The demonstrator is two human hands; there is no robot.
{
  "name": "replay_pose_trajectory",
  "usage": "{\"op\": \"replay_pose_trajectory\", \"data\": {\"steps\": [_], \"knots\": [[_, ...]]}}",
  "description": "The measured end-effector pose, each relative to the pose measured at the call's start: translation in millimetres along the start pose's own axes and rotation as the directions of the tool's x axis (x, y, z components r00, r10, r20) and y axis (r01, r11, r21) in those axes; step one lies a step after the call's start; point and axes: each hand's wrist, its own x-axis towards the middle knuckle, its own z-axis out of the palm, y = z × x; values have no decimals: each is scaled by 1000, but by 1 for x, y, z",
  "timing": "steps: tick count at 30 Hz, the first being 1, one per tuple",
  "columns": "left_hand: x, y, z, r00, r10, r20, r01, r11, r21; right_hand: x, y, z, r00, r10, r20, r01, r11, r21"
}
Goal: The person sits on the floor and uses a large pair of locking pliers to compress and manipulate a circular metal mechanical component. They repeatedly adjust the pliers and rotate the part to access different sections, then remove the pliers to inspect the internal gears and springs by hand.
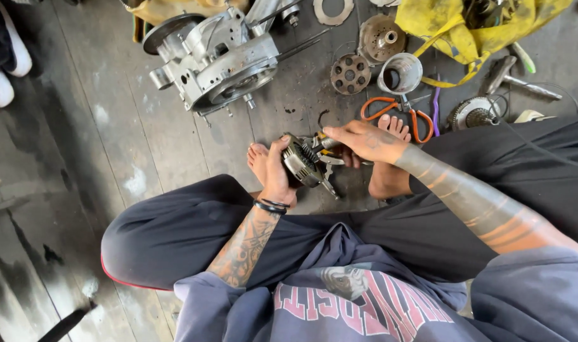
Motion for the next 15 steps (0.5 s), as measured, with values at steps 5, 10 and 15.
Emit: {"op": "replay_pose_trajectory", "data": {"steps": [5, 10, 15], "knots": [[8, -11, -1, 878, -304, 371, 462, 740, -489, 25, 43, -7, 863, -504, -22, 504, 863, -25], [-19, 27, 2, 988, -112, 107, 148, 893, -425, 19, 33, -8, 715, -697, -54, 692, 695, 197], [-13, 11, 2, 984, -140, 108, 169, 918, -358, 15, 29, -5, 907, -401, -128, 421, 879, 225]]}}
